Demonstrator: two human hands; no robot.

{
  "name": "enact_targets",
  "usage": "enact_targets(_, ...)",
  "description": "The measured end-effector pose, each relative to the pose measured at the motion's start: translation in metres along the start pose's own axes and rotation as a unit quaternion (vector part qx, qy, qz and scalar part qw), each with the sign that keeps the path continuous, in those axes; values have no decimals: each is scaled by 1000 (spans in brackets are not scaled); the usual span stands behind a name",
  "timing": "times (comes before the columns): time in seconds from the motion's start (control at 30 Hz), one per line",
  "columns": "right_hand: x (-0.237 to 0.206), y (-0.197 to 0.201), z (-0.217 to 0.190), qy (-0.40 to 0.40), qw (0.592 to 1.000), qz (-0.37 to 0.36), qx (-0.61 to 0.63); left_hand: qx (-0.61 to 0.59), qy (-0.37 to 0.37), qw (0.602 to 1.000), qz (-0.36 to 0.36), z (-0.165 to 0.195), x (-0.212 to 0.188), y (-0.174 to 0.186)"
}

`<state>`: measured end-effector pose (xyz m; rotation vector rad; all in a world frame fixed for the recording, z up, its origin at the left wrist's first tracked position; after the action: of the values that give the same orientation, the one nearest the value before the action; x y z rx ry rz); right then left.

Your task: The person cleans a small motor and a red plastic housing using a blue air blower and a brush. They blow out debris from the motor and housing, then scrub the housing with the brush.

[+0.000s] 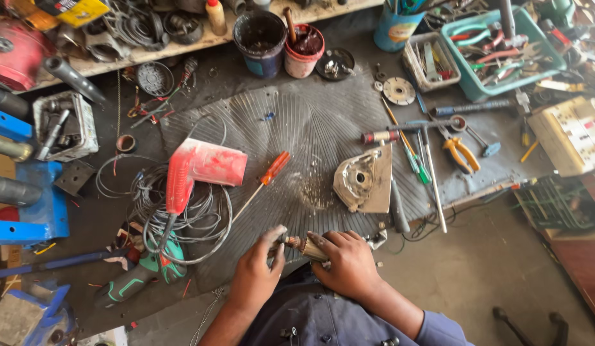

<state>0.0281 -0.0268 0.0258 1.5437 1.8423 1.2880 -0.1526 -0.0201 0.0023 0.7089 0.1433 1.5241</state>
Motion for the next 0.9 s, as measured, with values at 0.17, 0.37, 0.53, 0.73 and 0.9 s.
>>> enact_targets(0.17, -18, -11, -22, -7, 998, 11, -54, -64, 60, 996, 12, -21, -18, -7)
enact_targets(0.37, -26, -17, -42, 12, 996, 20, -82, -6, -18, 999, 31, -21, -31, 0)
enact_targets(0.53, -32, -17, -49, 23, 995, 25, -92, -11, -33, 999, -13, -32, -33, 2)
enact_targets(0.73, -32, -12, -45, 21, 997, 22, -71, -95, 42, 986, -131, -46, -19, 12)
enact_targets(0.9, -20, -5, -27, -23, 998, 21, -62, -133, 21, 979, -152, -23, 0, 5)
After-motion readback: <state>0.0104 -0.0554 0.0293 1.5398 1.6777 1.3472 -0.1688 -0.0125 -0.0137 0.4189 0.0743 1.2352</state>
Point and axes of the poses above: each hand's wrist, its own x-axis towards the middle knuckle, its own y-axis out of the back of the hand, z = x × y, the point moved 7 cm from there along x, towards the middle knuckle, and after that the axes turned 5 degrees about z, right-handed, at the moved point
